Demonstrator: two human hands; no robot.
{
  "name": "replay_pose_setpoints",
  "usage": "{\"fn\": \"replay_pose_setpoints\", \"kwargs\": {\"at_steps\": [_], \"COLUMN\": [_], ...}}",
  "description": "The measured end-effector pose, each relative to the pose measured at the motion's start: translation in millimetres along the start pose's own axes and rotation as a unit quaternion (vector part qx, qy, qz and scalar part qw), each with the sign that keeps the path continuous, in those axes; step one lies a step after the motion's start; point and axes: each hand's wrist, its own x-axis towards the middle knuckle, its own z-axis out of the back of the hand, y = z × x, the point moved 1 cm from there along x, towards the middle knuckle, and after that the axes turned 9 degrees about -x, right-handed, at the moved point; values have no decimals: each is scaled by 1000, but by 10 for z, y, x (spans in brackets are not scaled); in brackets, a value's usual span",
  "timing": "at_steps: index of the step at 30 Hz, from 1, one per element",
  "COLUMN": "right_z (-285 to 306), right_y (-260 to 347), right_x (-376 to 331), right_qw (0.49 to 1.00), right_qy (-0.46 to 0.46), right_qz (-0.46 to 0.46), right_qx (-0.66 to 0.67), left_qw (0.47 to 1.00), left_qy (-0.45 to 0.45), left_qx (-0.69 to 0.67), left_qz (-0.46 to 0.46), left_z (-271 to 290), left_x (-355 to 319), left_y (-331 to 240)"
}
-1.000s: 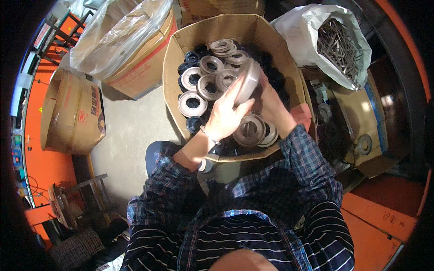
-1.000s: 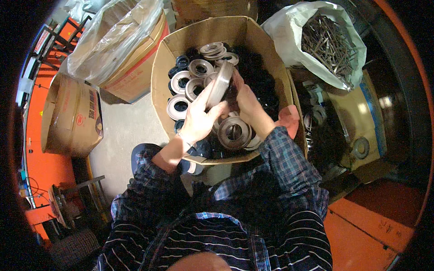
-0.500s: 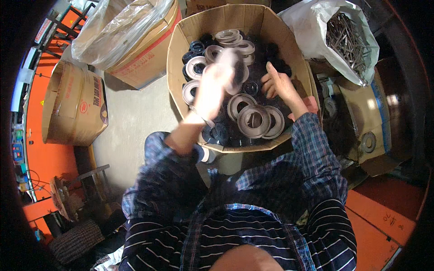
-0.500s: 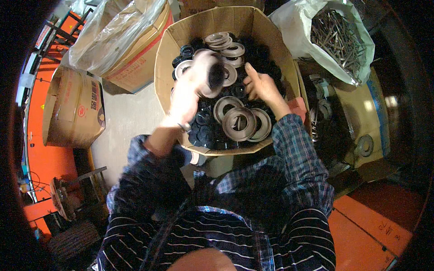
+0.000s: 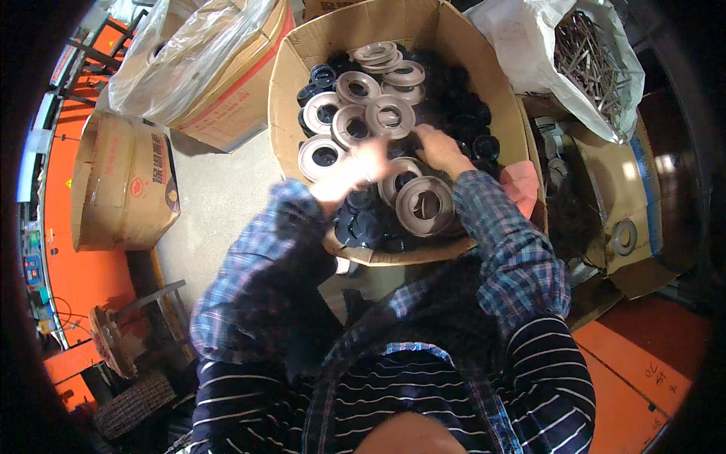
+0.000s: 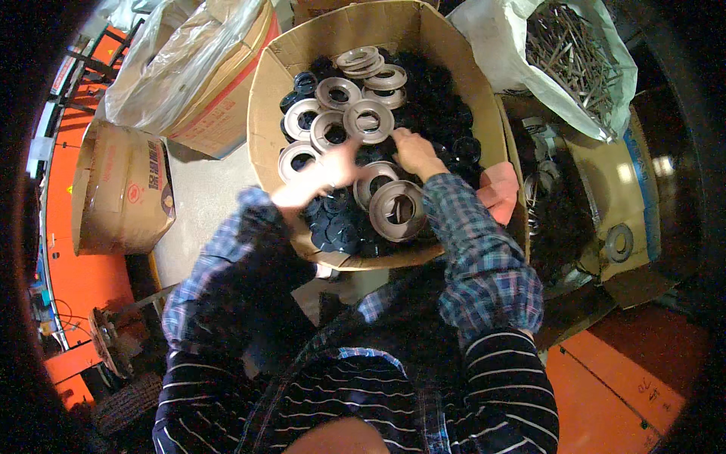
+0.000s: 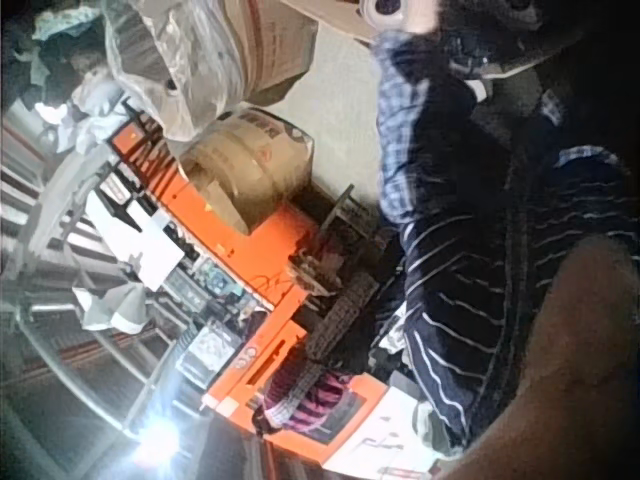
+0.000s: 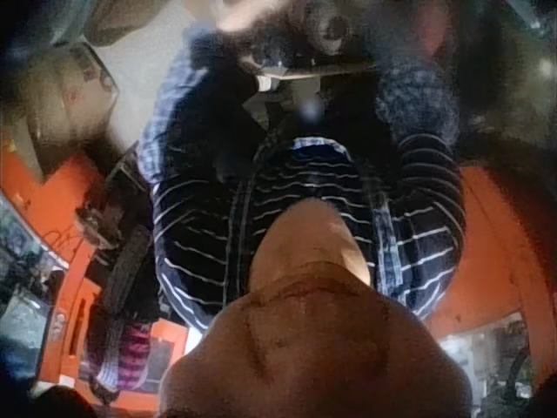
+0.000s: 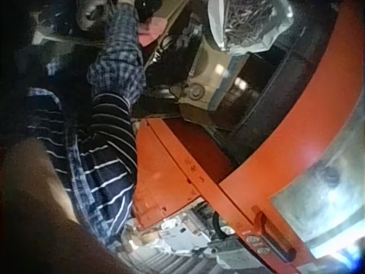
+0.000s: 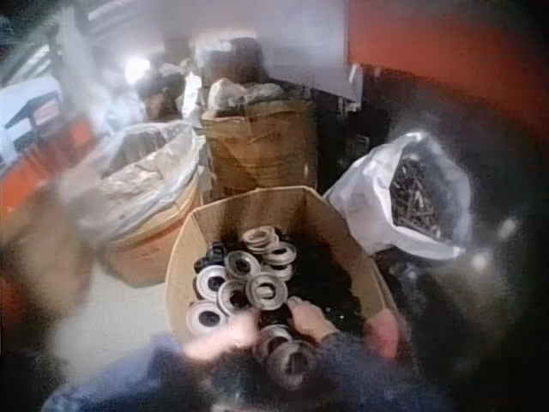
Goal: The person sits on the floor and repeatedly picks up black plastic components and metal rings from a cardboard box. They insert the metal rings into the plastic components by hand and place the assembled units back into the box. The process is repeated continuously throughout the clip.
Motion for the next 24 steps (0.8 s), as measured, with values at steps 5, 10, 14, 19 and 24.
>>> {"fn": "replay_pose_setpoints", "kwargs": {"at_steps": [5, 10, 14, 19, 24], "right_z": [-333, -56, 754, 1670, 1870], "right_y": [-74, -219, -104, 405, 910], "right_x": [79, 75, 70, -189, -775], "right_qw": [995, 993, 957, 911, 945], "right_qy": [-24, -76, -199, -178, -265], "right_qz": [-23, -83, -142, 62, 47], "right_qx": [-91, -46, 154, 367, 187], "left_qw": [993, 996, 918, 687, 652], "left_qy": [-16, -10, -159, -150, -74], "left_qx": [14, -90, -363, -698, -734], "left_qz": [117, 21, 5, -136, -177], "left_z": [-550, 126, 687, 734, 466], "left_x": [-122, -242, -525, -877, -1034], "left_y": [-5, -209, -333, -661, -913]}}
